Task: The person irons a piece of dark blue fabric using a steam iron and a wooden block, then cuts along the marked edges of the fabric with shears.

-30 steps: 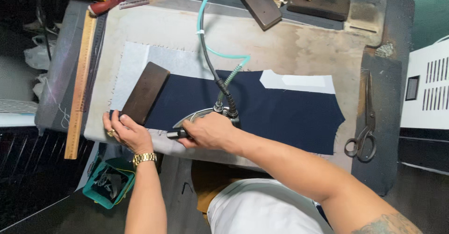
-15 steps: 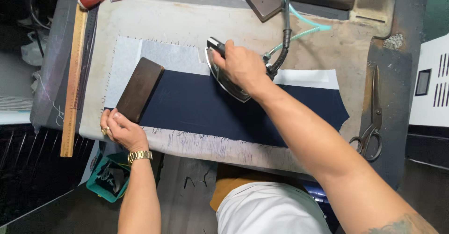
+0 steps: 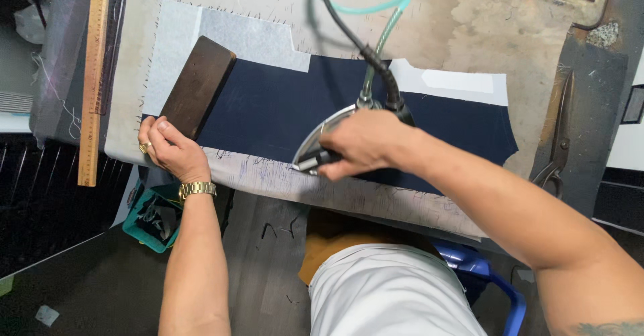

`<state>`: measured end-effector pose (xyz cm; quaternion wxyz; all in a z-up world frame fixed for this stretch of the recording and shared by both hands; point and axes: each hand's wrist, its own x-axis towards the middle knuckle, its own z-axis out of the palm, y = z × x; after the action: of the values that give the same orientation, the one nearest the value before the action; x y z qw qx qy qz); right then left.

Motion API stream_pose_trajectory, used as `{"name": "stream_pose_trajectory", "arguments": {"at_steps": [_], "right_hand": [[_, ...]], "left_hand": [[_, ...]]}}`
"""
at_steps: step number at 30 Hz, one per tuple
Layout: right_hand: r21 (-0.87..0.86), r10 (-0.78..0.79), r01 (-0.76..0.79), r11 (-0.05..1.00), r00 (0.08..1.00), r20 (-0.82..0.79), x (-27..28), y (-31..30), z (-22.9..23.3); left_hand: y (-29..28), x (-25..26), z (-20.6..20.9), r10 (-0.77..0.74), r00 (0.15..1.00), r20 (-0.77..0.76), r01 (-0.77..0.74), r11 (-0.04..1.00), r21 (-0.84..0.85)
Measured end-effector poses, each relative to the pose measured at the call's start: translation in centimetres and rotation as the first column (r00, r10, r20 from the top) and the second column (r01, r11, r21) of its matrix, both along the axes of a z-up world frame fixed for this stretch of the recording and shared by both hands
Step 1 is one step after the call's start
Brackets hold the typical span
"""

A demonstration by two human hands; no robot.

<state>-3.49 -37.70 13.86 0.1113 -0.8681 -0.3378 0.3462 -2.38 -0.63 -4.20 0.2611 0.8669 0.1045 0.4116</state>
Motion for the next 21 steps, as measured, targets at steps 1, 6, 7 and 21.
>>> {"name": "stream_pose_trajectory", "arguments": {"at_steps": [1,6,7,21], "right_hand": [[0.022,0.048,-0.048,0.999,0.999,-0.013,-1.5,-0.2,-0.5],[0.057,0.020,-0.024,0.998,0.997,0.074,-6.3,-0.2,-0.2],[0.085,-0.012,-0.003,0.996,0.984,0.178,-7.0,-0.5,-0.7],[-0.040,-0.732,0.771,0.635,0.618,0.286,2.4,-6.5,-0.2]], "left_hand": [[0.0,0.0,-0.1,-0.004,1.000,0.002,0.004,1.000,0.000],[0.3,0.0,-0.2,-0.019,1.000,0.004,0.019,1.000,0.009],[0.1,0.0,-0.1,-0.019,1.000,-0.009,0.019,1.000,0.016],[-1.7,-0.2,3.1,-0.100,0.995,-0.015,0.101,0.987,0.122]]}}
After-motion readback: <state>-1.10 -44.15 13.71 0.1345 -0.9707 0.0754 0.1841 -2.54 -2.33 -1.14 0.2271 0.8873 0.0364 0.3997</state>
